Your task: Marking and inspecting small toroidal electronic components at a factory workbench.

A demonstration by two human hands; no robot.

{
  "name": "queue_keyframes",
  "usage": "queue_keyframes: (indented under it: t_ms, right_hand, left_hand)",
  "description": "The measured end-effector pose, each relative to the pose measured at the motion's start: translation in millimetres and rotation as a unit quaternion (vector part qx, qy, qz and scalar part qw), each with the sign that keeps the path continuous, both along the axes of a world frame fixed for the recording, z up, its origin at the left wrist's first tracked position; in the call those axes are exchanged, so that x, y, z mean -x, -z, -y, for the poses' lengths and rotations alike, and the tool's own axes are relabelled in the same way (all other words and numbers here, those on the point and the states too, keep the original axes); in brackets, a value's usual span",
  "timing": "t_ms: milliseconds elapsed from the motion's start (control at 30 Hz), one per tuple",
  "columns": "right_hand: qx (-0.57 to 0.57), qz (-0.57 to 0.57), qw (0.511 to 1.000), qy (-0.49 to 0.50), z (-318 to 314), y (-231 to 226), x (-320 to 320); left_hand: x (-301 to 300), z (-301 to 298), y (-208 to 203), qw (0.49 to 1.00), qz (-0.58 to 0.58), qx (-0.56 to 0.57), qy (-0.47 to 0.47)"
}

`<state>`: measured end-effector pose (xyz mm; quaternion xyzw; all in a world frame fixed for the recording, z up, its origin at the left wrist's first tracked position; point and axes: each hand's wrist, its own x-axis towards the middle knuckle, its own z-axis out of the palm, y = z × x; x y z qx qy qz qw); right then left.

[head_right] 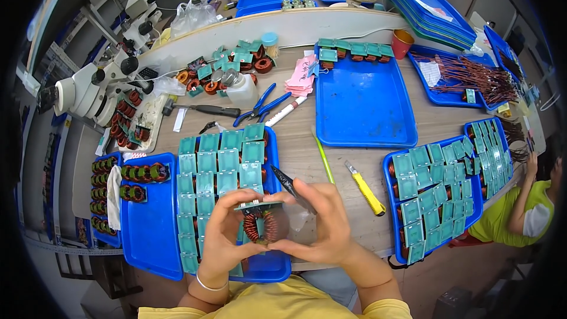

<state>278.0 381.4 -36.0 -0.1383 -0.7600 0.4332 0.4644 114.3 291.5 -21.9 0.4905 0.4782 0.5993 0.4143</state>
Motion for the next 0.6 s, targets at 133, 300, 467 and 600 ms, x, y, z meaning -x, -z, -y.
queue_keyframes:
  t_ms: [133,300,467,600]
  right_hand:
    - [-0.054,0.025,0.998,0.018,2.1,-0.5,-1.3]
    - [-0.099,-0.017,0.993,0.065,6.0,-0.8,4.8]
    - [-0.135,-0.057,0.985,0.093,7.2,-8.3,6.4]
    - [-0.152,-0.08,0.981,0.095,4.6,-10.5,6.9]
  left_hand:
    - [0.0,2.4,2.2,0.998,0.043,-0.013,0.035]
    - [-1.4,0.4,-0.2,0.983,0.166,0.019,0.081]
    - [-3.4,0.7,-2.8,0.964,0.237,0.037,0.113]
    - [-5.3,-2.4,-3.2,0.966,0.228,0.013,0.121]
